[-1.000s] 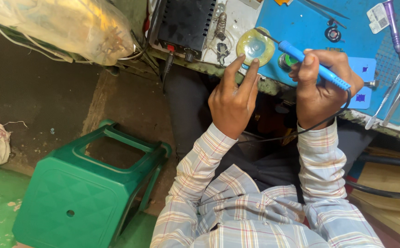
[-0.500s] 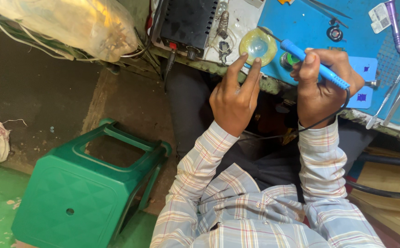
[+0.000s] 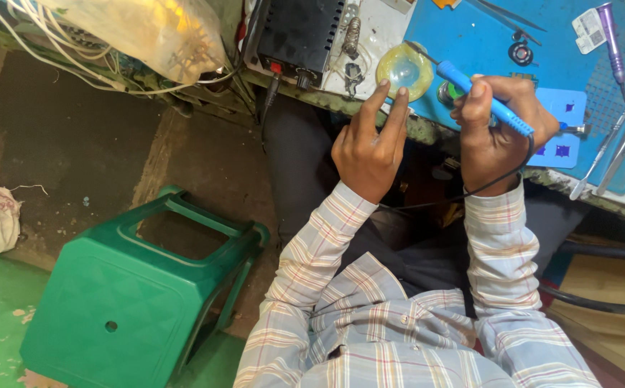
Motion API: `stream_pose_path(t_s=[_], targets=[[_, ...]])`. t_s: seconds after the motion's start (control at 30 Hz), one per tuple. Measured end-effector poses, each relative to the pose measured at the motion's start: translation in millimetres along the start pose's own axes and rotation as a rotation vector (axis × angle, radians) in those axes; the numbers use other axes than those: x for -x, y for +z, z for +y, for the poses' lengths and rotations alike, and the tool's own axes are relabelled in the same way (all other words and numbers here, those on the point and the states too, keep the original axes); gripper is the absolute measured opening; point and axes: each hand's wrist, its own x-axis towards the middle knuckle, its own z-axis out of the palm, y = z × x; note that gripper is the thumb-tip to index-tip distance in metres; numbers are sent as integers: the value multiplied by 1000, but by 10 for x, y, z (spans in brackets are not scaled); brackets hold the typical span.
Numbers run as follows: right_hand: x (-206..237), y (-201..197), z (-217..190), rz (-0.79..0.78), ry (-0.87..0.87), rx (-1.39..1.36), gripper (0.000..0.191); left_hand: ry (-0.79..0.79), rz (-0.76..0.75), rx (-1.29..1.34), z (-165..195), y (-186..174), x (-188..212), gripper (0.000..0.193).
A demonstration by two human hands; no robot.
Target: The person solders a mobile phone keypad circuit board clamped on a repair bench, cleaning the soldering iron tip on a sponge and applying the iron to the board's contacts. They briefly file a component, adjust the board in the clamp, and continue soldering the board's pads.
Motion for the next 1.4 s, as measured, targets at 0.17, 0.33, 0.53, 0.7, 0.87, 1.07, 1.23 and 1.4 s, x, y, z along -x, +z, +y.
stream_pose_path(t_s=[0.17, 0.33, 0.53, 0.7, 0.87, 1.07, 1.23, 1.4], targets=[[-2, -1, -11, -1, 9, -13, 24, 9, 12, -7, -7, 23, -2, 36], [-8, -11, -39, -14, 5, 11, 27, 8, 3, -6, -10, 17, -3, 35], [-24, -19, -55, -33, -11, 40, 23, 9, 3, -7, -9, 18, -3, 35], [-27, -22, -76, -55, -32, 91, 21, 9, 7, 0, -9, 24, -7, 34], [2, 14, -72, -37, -20, 69, 24, 11, -2, 7, -19, 20, -6, 34], [52, 34, -28, 36, 34, -89, 28, 10, -1, 18, -20, 15, -12, 34], [93, 10, -29, 56, 20, -48, 28, 5, 2, 27, -13, -12, -21, 34], [112, 12, -45, 64, 26, -57, 28, -2, -3, 45, -9, -22, -26, 35]])
